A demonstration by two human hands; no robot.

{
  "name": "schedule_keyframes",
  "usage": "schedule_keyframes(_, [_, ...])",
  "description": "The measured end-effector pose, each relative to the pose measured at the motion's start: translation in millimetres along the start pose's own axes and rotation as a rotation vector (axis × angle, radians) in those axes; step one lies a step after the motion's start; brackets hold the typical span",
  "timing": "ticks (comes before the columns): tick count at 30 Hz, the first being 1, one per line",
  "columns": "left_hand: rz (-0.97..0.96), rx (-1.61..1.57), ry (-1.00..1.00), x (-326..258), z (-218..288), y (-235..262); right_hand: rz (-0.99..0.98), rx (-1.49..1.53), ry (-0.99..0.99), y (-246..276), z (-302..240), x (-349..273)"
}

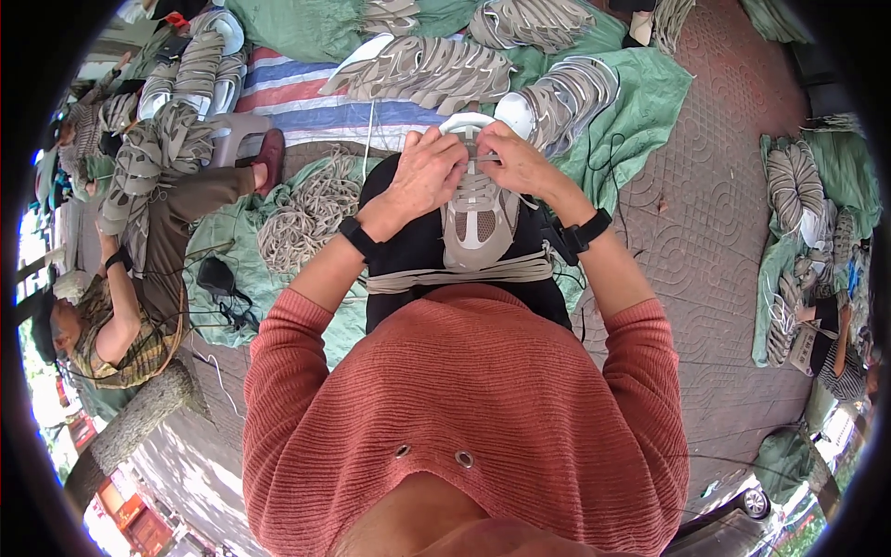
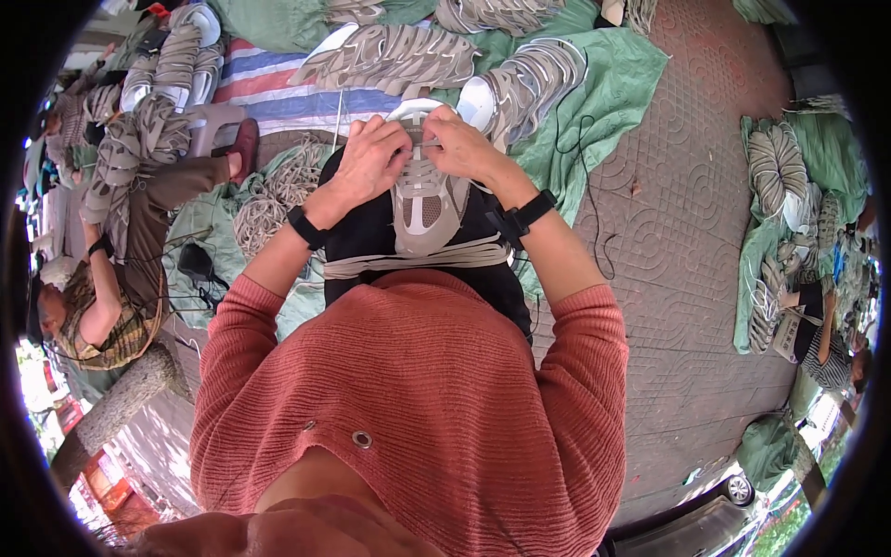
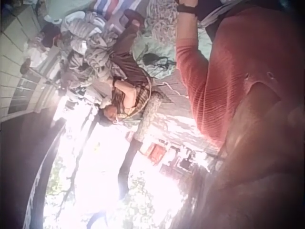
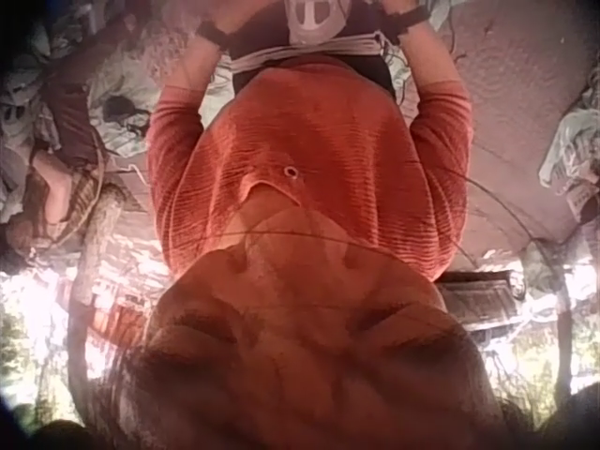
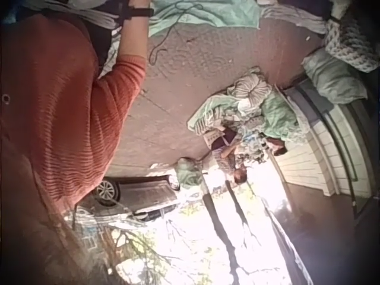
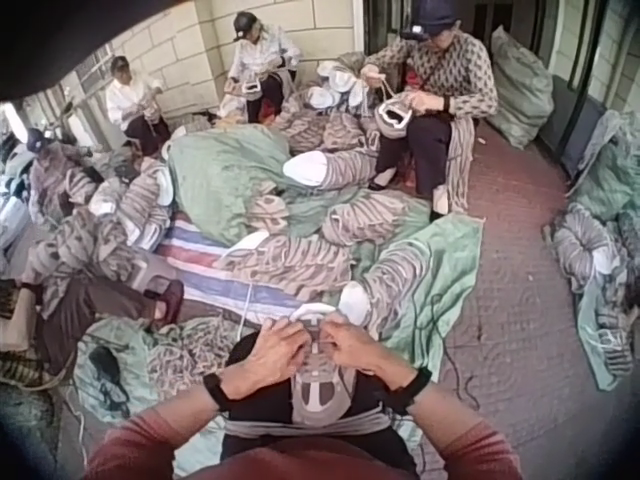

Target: The person is threading and lacing together components of athletic shoes while seated on the floor.

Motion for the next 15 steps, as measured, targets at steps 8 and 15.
schedule_keyframes(8, [-0.053,-0.698,0.544,-5,-7,-9,0.046,0.124,0.034,5,-6,-2])
schedule_keyframes(15, [0.055,-0.128,0.252,-9,14,-7,0.098,-0.064,-0.055,6,-29,-12])
Point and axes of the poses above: each hand's wrist, its own x-axis towards the middle knuckle, its own y-axis out of the back of the hand, z = x × y, the point moved 2 cm from there along x, towards the middle knuckle, and after that the axes turned 7 degrees about -x, right-handed, at the moved point
